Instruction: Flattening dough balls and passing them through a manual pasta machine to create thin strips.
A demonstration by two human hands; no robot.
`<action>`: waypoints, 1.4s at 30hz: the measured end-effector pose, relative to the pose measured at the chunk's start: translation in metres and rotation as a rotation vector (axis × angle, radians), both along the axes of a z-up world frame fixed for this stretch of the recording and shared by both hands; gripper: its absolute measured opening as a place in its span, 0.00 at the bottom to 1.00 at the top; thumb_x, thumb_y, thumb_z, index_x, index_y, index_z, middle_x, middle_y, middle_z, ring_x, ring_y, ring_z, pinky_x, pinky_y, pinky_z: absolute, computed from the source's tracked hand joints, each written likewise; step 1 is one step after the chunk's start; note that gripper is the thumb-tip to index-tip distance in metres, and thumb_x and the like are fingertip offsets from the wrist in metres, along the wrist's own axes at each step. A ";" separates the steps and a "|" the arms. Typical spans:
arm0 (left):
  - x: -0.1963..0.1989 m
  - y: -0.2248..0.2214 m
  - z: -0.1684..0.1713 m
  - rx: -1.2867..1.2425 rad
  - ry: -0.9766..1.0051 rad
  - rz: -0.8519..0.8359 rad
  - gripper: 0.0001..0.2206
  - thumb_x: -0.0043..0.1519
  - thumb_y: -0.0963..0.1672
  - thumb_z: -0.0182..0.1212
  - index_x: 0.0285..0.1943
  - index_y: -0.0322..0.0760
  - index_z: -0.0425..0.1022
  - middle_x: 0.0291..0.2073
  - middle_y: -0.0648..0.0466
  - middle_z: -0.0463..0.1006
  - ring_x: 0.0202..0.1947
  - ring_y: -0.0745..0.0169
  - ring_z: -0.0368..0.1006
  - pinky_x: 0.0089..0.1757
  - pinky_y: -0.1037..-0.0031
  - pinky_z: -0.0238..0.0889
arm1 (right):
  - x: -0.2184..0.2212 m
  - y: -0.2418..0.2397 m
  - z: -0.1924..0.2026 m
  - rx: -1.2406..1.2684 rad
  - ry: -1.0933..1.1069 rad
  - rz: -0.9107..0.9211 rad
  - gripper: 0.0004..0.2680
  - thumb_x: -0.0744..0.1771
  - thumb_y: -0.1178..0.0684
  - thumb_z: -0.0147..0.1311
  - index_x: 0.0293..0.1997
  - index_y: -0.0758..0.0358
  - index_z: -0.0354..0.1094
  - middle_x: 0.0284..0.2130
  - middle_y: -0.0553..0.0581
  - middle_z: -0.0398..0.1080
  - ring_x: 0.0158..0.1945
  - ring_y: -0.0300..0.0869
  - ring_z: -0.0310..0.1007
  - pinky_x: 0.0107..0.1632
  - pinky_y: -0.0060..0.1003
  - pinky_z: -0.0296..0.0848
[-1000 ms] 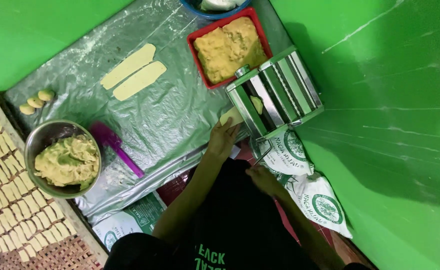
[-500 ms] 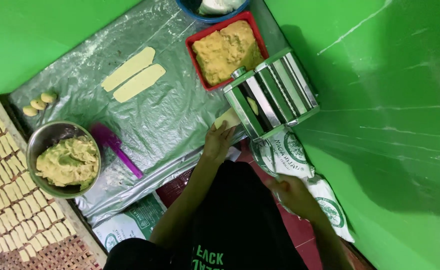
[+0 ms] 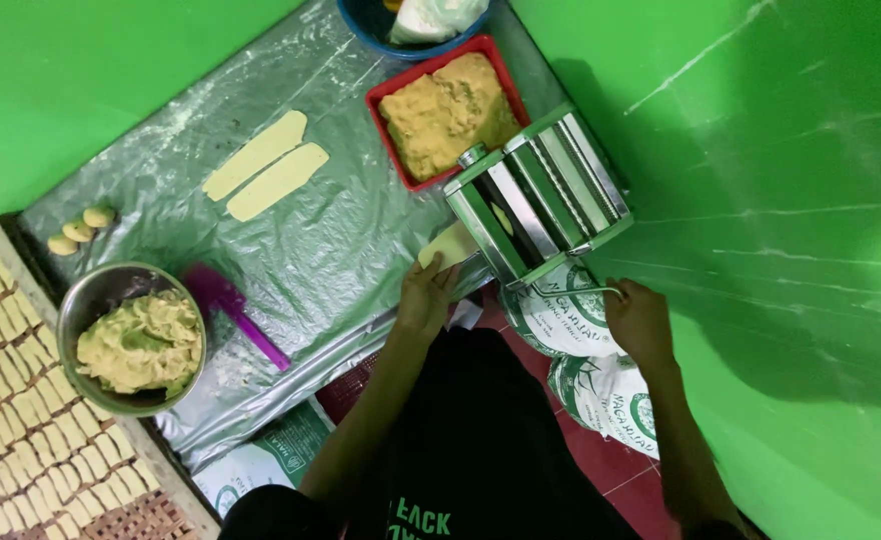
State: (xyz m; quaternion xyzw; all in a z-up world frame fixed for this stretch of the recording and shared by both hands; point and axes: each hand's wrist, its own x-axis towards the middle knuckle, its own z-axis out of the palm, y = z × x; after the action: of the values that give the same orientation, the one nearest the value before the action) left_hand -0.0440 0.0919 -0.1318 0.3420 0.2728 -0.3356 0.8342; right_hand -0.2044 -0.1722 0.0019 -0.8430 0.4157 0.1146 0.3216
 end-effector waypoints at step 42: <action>0.017 0.054 0.105 0.371 -0.234 -0.133 0.07 0.64 0.40 0.62 0.49 0.33 0.79 0.37 0.47 0.83 0.36 0.55 0.83 0.48 0.60 0.77 | -0.030 0.081 0.054 0.682 -0.036 -0.061 0.10 0.68 0.52 0.59 0.36 0.73 0.70 0.18 0.66 0.70 0.20 0.46 0.71 0.22 0.38 0.69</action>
State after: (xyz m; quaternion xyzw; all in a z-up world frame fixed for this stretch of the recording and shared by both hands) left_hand -0.0271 0.1456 -0.0267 0.5434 0.2081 -0.2920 0.7591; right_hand -0.2339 -0.0911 0.0560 -0.6758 0.3728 0.2226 0.5956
